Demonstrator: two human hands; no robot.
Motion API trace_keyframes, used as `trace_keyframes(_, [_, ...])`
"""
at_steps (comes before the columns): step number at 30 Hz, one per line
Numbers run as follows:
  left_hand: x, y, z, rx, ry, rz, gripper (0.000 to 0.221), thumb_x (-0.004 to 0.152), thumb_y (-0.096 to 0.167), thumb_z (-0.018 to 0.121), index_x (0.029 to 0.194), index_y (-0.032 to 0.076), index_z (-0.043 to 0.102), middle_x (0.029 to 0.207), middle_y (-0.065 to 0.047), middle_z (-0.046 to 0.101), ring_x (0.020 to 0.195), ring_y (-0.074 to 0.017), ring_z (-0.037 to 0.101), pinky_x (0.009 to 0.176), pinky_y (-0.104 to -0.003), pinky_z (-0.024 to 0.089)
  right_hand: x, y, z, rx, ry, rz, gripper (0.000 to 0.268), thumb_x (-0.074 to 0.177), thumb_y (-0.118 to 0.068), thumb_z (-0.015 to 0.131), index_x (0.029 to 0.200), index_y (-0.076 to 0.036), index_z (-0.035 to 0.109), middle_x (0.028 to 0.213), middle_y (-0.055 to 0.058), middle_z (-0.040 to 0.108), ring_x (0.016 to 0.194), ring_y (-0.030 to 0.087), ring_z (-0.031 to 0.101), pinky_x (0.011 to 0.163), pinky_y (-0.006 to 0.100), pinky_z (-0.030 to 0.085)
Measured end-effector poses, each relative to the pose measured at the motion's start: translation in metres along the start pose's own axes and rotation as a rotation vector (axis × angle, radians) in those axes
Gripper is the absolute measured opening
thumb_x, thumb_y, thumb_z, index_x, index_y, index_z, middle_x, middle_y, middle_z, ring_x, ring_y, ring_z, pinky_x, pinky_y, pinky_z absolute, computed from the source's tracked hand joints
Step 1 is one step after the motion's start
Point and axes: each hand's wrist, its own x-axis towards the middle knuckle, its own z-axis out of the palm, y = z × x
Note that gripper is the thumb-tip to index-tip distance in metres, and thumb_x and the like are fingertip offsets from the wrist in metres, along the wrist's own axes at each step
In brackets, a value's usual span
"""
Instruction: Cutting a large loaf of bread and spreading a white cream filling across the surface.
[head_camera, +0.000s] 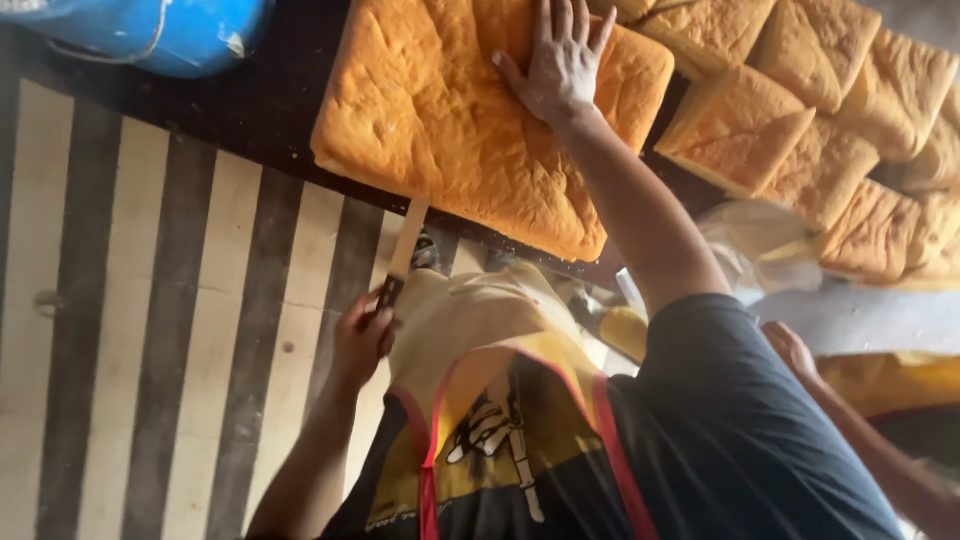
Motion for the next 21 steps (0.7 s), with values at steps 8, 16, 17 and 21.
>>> trace_keyframes(8, [0.106, 0.031, 0.033, -0.162, -0.093, 0.070, 0.036, 0.098, 0.016, 0.064, 0.133, 0.008, 0.057, 0.075, -0.004, 0.066, 0.045, -0.0056, 0.047, 0.037, -0.022, 0.033, 0.006, -0.005, -0.003, -0.014, -0.057, 0.012, 0.099, 0.098, -0.071, 0.056, 0.160, -0.001, 0.024, 0.161, 0.024, 0.031, 0.151, 0.043, 0.021, 0.118, 0.071, 0.000])
trace_keyframes(16, [0.022, 0.003, 0.018, -0.140, 0.049, -0.105, 0.043, 0.095, 0.009, 0.058, 0.137, 0.009, 0.058, 0.071, -0.005, 0.065, 0.042, -0.0073, 0.043, 0.037, -0.023, 0.032, 0.002, -0.008, -0.019, 0.033, -0.086, 0.010, 0.098, 0.097, -0.071, 0.055, 0.160, -0.002, 0.024, 0.162, 0.022, 0.033, 0.152, 0.043, 0.022, 0.119, 0.072, -0.001])
trace_keyframes(17, [0.045, 0.021, 0.033, -0.168, -0.039, 0.010, 0.031, 0.100, 0.012, 0.059, 0.130, 0.007, 0.059, 0.072, -0.003, 0.061, 0.045, -0.0062, 0.044, 0.039, -0.022, 0.033, 0.007, -0.007, -0.019, 0.033, -0.070, -0.005, 0.099, 0.098, -0.071, 0.055, 0.160, -0.001, 0.024, 0.161, 0.023, 0.033, 0.151, 0.043, 0.023, 0.118, 0.073, -0.001])
trace_keyframes(21, [0.116, 0.072, 0.067, -0.067, -0.067, 0.022, 0.025, 0.097, 0.014, 0.062, 0.121, 0.009, 0.058, 0.075, -0.003, 0.065, 0.047, -0.0054, 0.048, 0.038, -0.022, 0.032, 0.007, 0.003, -0.003, 0.034, -0.038, -0.035, 0.099, 0.100, -0.071, 0.055, 0.160, 0.001, 0.024, 0.161, 0.024, 0.034, 0.151, 0.045, 0.023, 0.118, 0.073, 0.000])
